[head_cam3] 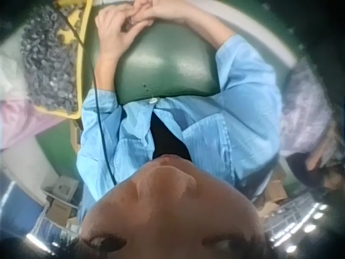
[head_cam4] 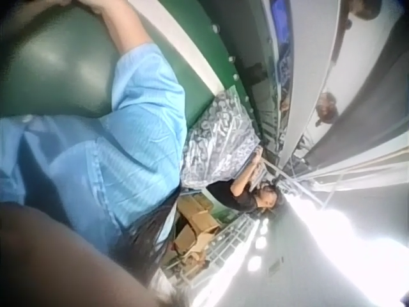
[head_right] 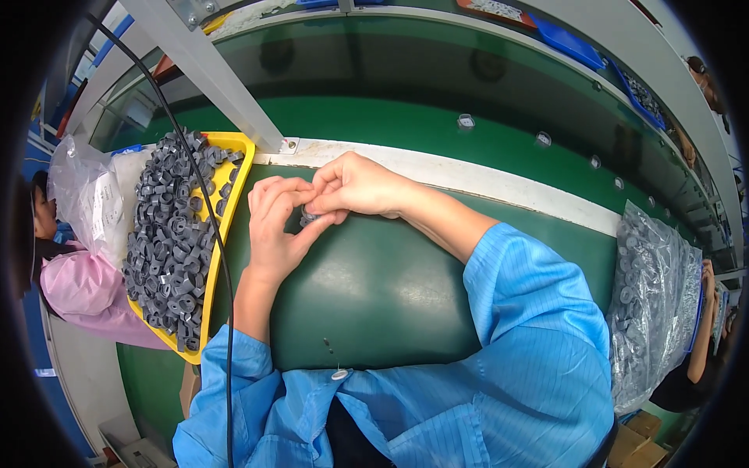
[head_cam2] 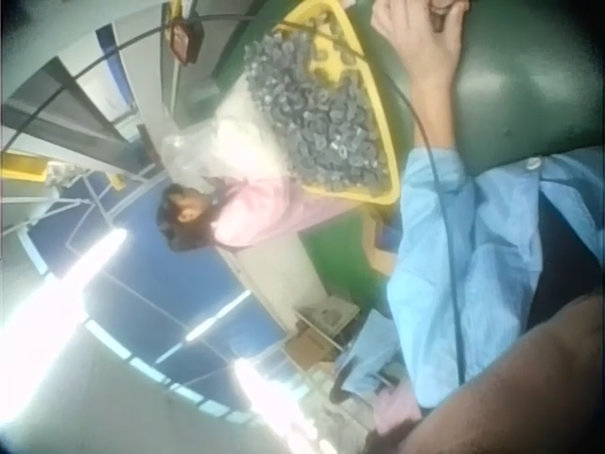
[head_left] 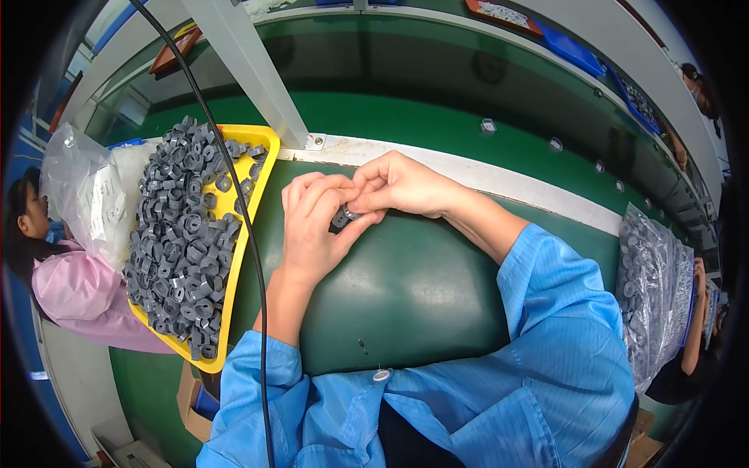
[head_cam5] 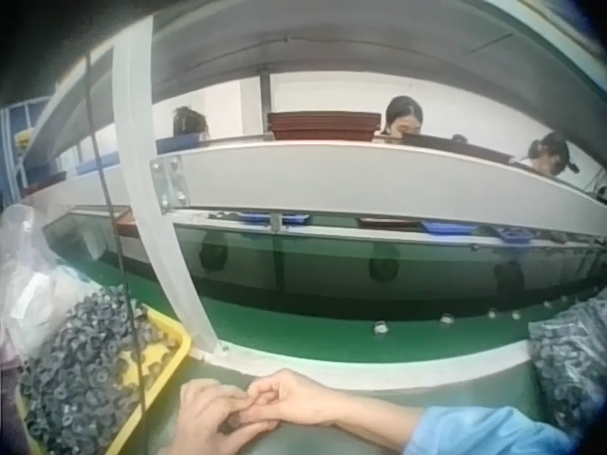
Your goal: The person fits small white plastic clips into grey plastic circular components by hand, assembling them on a production line.
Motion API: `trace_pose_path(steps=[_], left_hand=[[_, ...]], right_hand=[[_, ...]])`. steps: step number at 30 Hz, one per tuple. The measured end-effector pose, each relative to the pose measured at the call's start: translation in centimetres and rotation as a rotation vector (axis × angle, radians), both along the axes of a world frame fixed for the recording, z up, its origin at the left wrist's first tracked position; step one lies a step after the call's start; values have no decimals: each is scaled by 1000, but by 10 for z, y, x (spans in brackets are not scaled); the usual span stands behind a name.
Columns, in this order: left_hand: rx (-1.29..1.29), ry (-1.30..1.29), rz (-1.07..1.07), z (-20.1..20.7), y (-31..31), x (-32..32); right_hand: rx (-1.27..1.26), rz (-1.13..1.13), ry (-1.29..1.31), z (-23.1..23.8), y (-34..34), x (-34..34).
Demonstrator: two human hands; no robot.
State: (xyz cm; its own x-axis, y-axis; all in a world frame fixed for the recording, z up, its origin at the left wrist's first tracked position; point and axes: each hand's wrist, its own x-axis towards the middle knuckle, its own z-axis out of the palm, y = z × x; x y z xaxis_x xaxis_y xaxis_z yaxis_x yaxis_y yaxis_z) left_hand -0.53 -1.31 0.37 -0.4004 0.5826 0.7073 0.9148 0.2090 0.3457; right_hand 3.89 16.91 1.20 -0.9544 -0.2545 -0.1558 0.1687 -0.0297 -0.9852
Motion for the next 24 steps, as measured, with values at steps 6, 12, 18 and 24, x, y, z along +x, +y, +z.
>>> trace_pose_path(steps=[6,12,18,24], left_hand=[[-123,-25,-135,1,-5,-7],[-55,178,21,4,-7,2],[167,132,28,2,-1,21],[75,16,50,-4,2,13]], right_hand=[[196,96,-37,8,4,2],[247,-69,268,11,-10,9],[-421,154,-49,-5,-10,8],[-200,-157,-12,2,20,-6]])
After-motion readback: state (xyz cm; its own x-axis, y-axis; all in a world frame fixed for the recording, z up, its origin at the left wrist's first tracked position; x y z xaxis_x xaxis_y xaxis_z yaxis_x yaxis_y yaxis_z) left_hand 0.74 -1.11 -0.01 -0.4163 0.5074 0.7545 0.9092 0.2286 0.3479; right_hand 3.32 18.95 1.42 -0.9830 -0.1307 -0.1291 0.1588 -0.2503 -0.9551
